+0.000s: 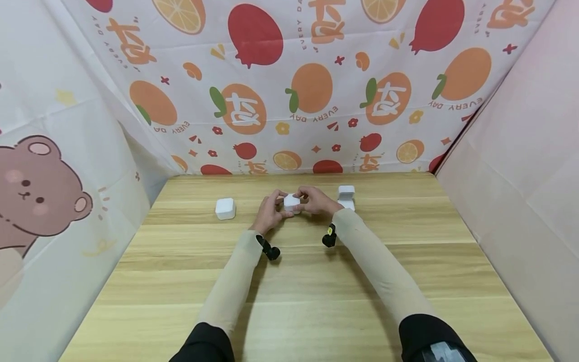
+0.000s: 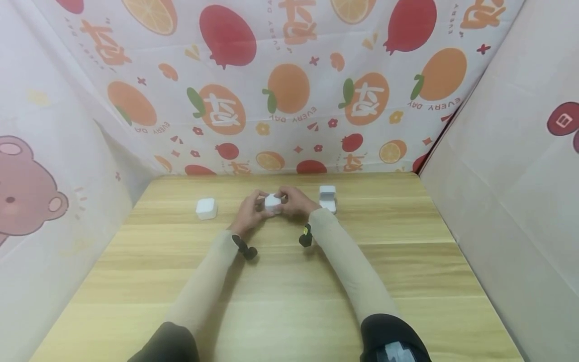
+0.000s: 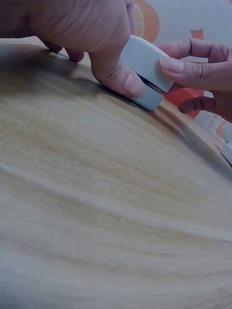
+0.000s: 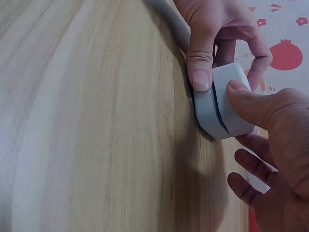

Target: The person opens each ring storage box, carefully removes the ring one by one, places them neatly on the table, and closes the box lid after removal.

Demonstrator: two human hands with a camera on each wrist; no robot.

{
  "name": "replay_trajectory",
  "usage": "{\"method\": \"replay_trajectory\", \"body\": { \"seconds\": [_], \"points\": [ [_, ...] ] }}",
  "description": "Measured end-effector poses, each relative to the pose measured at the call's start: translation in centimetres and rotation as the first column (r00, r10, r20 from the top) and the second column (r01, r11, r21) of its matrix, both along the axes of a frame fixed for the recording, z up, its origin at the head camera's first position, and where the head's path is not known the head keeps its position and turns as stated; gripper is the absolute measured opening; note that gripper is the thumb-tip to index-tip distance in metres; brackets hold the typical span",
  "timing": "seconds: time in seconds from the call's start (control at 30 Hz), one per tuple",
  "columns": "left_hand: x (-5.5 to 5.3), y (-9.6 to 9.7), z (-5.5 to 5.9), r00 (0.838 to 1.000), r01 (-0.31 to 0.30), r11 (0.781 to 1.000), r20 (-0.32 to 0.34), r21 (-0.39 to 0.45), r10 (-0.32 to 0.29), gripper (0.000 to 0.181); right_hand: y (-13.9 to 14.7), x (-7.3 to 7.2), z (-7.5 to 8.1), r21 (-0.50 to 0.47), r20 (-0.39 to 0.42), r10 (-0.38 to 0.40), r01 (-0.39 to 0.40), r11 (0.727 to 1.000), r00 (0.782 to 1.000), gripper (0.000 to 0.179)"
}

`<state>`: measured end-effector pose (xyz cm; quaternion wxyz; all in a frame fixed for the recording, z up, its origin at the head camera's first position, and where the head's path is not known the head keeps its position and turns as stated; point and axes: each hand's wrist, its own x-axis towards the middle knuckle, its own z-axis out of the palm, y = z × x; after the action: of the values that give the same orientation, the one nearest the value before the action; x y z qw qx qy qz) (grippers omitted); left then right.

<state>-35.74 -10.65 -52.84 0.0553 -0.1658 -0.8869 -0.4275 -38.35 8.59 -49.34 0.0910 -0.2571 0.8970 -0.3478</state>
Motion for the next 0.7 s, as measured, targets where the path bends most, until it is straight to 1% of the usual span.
{"method": "replay_trajectory", "body": {
  "seconds": [0.2,0.33,0.4,0.53,0.7],
  "points": [
    [-0.06,-0.03,0.13,1.0,0.015,1.0,-0.018,0.006,-0.015,0.054,0.0,0.06,0.34,-0.005,0.012,-0.002,0.002,1.0,1.0,0.027],
    [-0.11,0.04,0.02,1.0,0.012,1.0,-0.024,0.011,-0.011,0.055,0.08,0.07,0.31,-0.006,0.009,0.001,-0.001,1.0,1.0,0.026],
    [-0.1,0.08,0.0,1.0,0.012,1.0,-0.019,0.015,-0.012,0.054,0.1,0.05,0.3,-0.009,0.01,-0.001,0.001,1.0,1.0,0.026],
    [0.03,0.16,0.04,1.0,0.025,0.999,-0.009,0.023,-0.024,0.055,0.17,0.09,0.25,-0.02,0.036,0.0,0.001,1.0,0.999,0.025],
    [-0.17,0.06,-0.12,1.0,0.023,0.999,-0.003,0.026,-0.023,0.056,0.21,-0.01,0.17,-0.045,0.053,0.011,-0.009,0.999,0.999,0.026]
  ]
}}
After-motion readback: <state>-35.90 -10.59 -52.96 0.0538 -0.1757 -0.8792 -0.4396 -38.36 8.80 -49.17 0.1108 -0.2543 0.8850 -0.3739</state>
